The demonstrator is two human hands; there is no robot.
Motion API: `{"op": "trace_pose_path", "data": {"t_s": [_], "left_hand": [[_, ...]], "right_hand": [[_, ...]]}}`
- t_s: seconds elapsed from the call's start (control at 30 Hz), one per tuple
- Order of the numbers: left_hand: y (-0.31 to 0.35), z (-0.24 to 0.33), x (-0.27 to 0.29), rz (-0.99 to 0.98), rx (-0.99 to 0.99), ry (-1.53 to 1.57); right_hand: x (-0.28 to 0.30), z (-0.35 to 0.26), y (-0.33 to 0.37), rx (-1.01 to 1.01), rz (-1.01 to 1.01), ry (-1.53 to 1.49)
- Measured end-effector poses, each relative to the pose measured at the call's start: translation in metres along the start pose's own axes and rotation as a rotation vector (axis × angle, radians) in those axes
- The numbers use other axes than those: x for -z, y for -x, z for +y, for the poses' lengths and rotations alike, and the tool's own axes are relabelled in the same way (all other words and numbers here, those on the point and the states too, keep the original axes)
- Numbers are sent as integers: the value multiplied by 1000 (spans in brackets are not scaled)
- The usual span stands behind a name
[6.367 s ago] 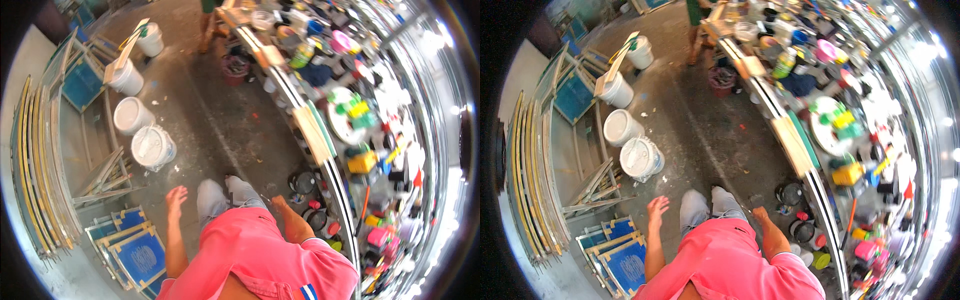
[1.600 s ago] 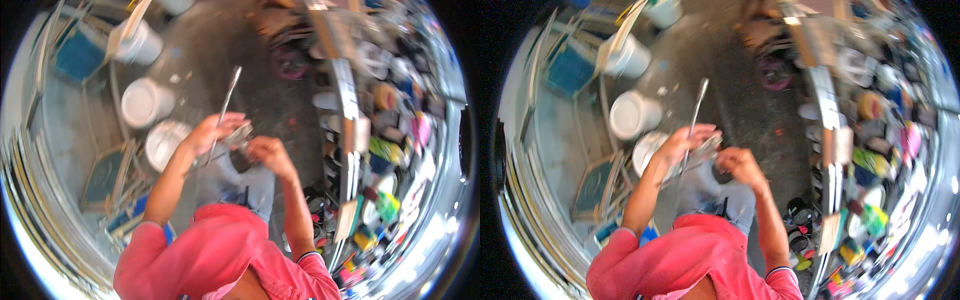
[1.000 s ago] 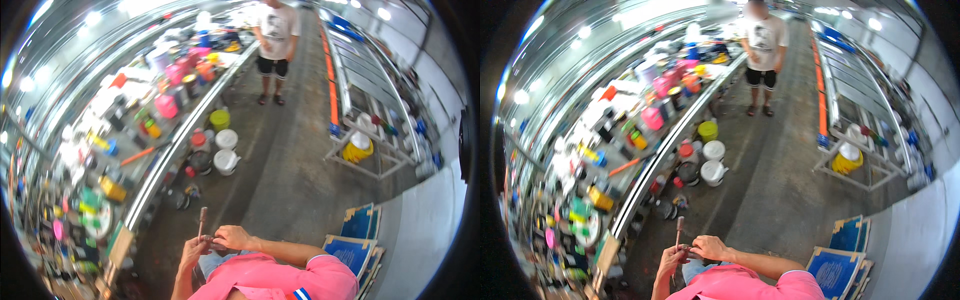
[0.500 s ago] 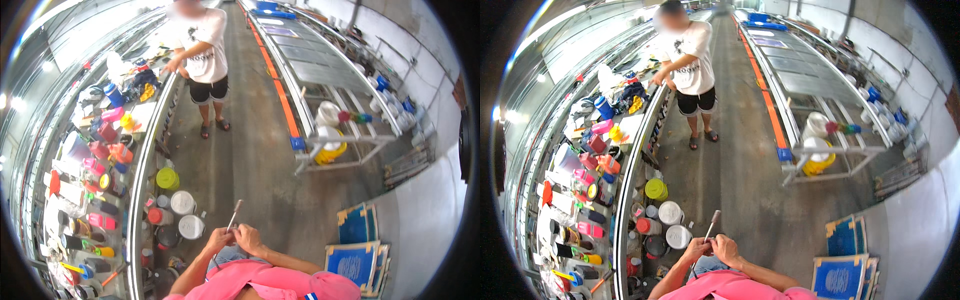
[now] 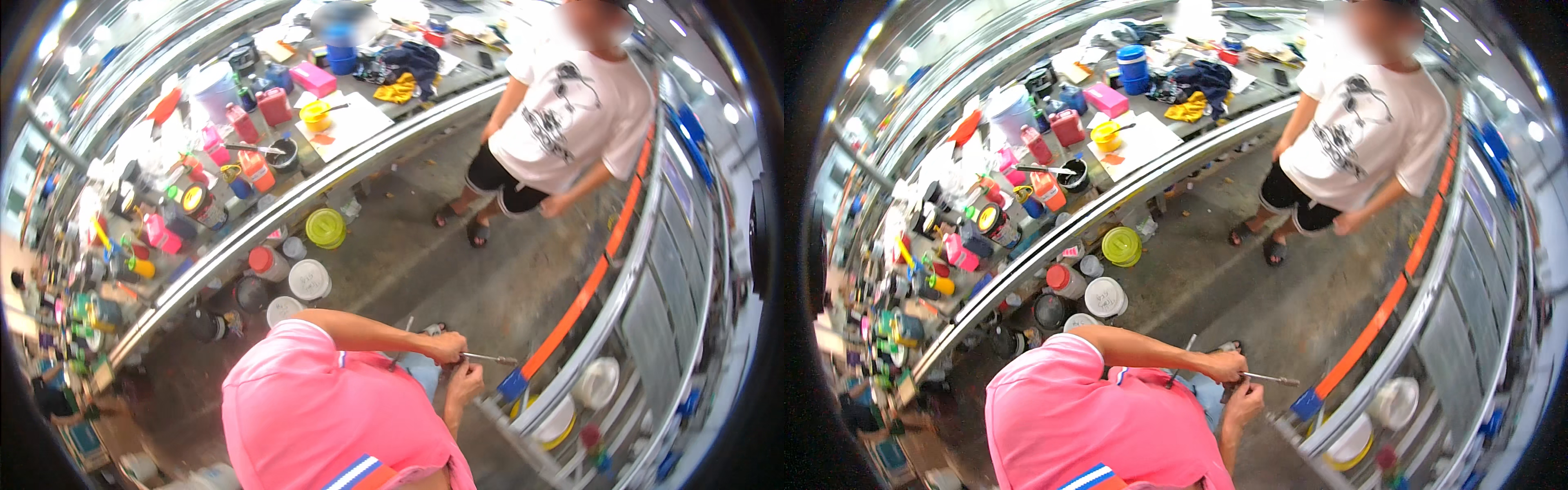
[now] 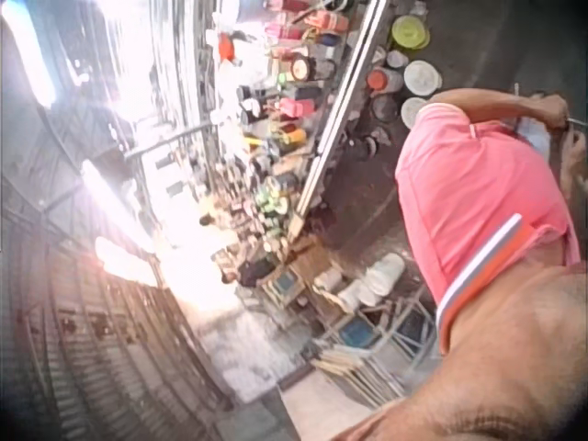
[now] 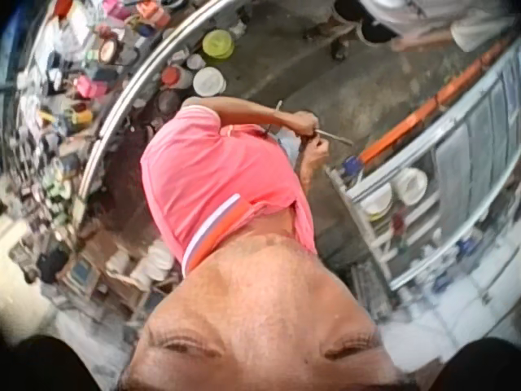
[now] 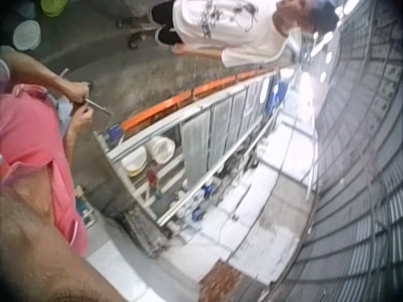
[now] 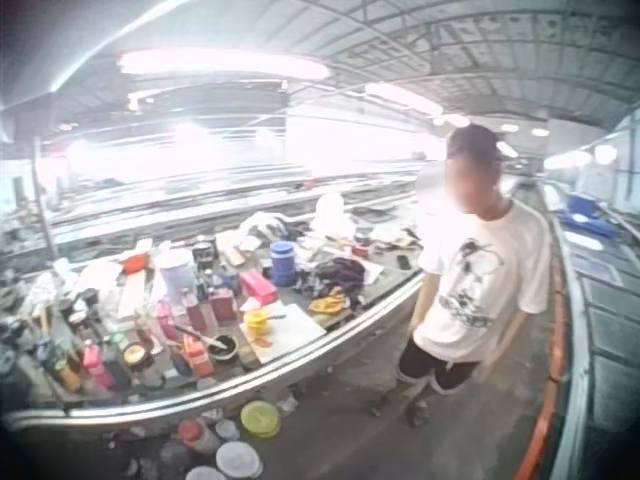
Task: The person secures a purple screen frame with tape, measures it with a tape measure, and then uses a wrench to tighten bolts on the frame. They repeat the measuring and tightening process to ensure the frame is properly aligned and secured on a metal workbench.
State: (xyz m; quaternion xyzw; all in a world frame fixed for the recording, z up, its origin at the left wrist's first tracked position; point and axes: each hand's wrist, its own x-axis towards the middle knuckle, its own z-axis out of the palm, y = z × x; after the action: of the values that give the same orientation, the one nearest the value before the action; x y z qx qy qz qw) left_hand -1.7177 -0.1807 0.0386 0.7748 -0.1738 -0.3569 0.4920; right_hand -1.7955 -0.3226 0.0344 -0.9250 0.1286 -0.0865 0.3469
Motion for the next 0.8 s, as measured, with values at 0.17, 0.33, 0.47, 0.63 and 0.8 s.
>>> {"op": "trace_pose_path", "data": {"t_s": [0.17,0.33,0.47,0.63,0.8], "left_hand": [[-145,43,51,101,22,85],[-276,93,121,0,79,261],[-423,106,169,126,82,463],[-602,169,249,45,-31,704],[-713,215,330,114,-6,505]], "right_hand": [[41,5,-171,65,-193,3],[59,22,-337,140,-258,203],[52,43,-458,131,-211,66],[29,56,-615,108,-45,61],[30,39,-764,-38,8,14]]}}
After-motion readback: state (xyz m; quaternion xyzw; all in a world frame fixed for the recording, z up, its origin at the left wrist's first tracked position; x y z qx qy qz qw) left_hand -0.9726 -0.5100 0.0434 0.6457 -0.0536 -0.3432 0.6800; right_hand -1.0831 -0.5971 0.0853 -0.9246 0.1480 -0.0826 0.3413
